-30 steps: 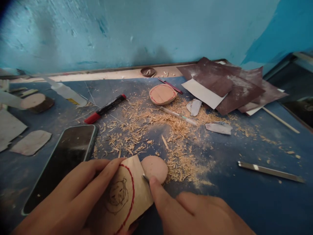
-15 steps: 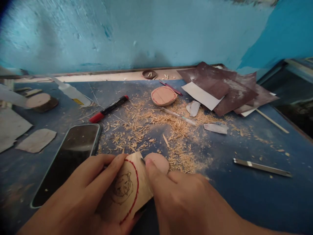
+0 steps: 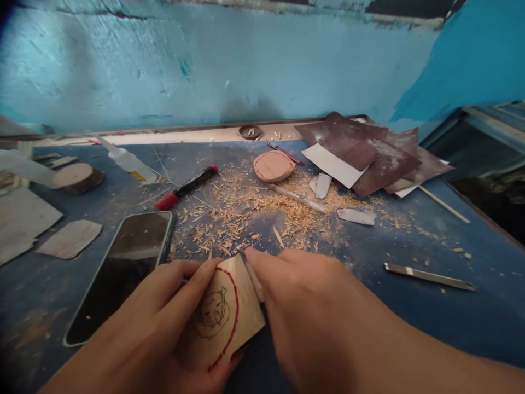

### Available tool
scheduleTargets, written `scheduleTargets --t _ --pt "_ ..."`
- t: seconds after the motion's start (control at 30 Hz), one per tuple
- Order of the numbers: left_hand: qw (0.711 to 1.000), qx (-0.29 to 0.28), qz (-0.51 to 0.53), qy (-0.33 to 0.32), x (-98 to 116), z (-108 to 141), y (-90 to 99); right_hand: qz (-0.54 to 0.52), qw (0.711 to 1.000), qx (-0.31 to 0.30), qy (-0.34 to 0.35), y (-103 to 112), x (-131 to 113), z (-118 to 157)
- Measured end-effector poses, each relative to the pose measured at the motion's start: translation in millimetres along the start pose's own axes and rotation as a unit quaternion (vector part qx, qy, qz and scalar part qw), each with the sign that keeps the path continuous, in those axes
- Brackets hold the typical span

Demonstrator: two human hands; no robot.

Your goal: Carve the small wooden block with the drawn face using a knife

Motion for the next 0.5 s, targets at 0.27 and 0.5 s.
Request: scheduleTargets --t 0.27,0.5 --pt "0.998 0.022 -0.033 -0.048 7 5 -1.9 -0.124 0.99 -0.032 -0.066 3 8 26" --pt "0.999 0.027 -0.022 -0.022 5 3 -1.1 -0.087 0.991 -0.048 -0.088 -11 6 34"
Point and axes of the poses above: each hand's wrist, its own z-axis away from the middle knuckle, its own y-axis out of the back of the hand, x = y × z, the point moved 10 cm from there along -z, towards the middle knuckle, and after that the axes turned 13 degrees about x, right-handed, at the moved point
